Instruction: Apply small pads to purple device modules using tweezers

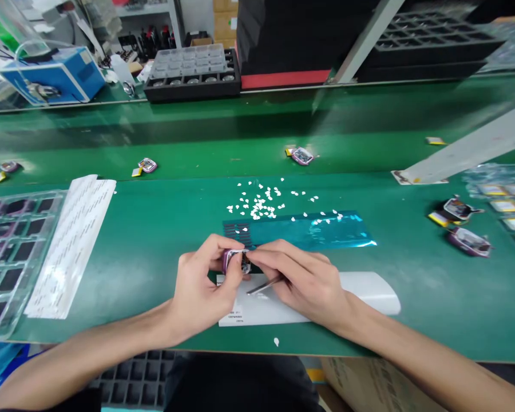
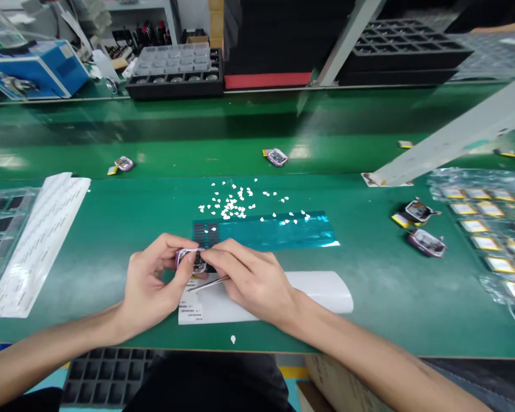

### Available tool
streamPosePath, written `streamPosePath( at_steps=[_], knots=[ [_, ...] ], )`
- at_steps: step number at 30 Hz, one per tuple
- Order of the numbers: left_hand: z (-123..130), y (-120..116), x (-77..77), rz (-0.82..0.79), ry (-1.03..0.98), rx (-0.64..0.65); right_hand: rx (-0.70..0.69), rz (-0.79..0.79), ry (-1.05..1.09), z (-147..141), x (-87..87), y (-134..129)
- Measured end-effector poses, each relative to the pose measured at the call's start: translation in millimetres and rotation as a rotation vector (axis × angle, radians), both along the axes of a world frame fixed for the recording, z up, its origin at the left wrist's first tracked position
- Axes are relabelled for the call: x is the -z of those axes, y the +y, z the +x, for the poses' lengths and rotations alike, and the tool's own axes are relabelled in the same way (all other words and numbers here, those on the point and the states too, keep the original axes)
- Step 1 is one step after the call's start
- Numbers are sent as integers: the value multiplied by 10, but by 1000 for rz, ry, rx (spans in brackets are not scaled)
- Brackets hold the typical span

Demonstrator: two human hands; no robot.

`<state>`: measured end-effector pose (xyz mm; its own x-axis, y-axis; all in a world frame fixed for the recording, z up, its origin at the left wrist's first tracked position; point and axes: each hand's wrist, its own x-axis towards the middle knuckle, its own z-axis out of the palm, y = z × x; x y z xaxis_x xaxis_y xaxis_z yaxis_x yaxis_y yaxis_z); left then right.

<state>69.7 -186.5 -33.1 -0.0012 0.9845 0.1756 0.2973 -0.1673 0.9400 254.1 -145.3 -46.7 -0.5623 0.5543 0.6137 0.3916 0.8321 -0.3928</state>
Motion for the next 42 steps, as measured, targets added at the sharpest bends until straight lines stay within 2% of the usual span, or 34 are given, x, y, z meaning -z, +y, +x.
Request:
streamPosePath(
  at_steps=[6,13,16,22,27,37,40,42],
  knots=[
    [-19,-4,24,40,138,-1,-26,-42,-108,2,-9,10],
    [-38,80,7,-169,-134,79,-28,-102,9,36,-102,120],
    [-38,111,-24,-228,-246,145,6,-62,-12,52,-135,132],
    [-97,207,-66,-494,-518,314,-10,28,-23,93,-128,106],
    [-122,198,-85,-539,-595,312,-6,161,-23,123,-119,90],
    [-121,211,-83,-526,-589,307,-52,160,-23,121,-96,118],
    [-113,216,-69,-518,-570,307,27,184,-33,116,-88,131],
    [-109,219,-63,-512,-536,293,171,206,-55,127,-88,173]
  ],
)
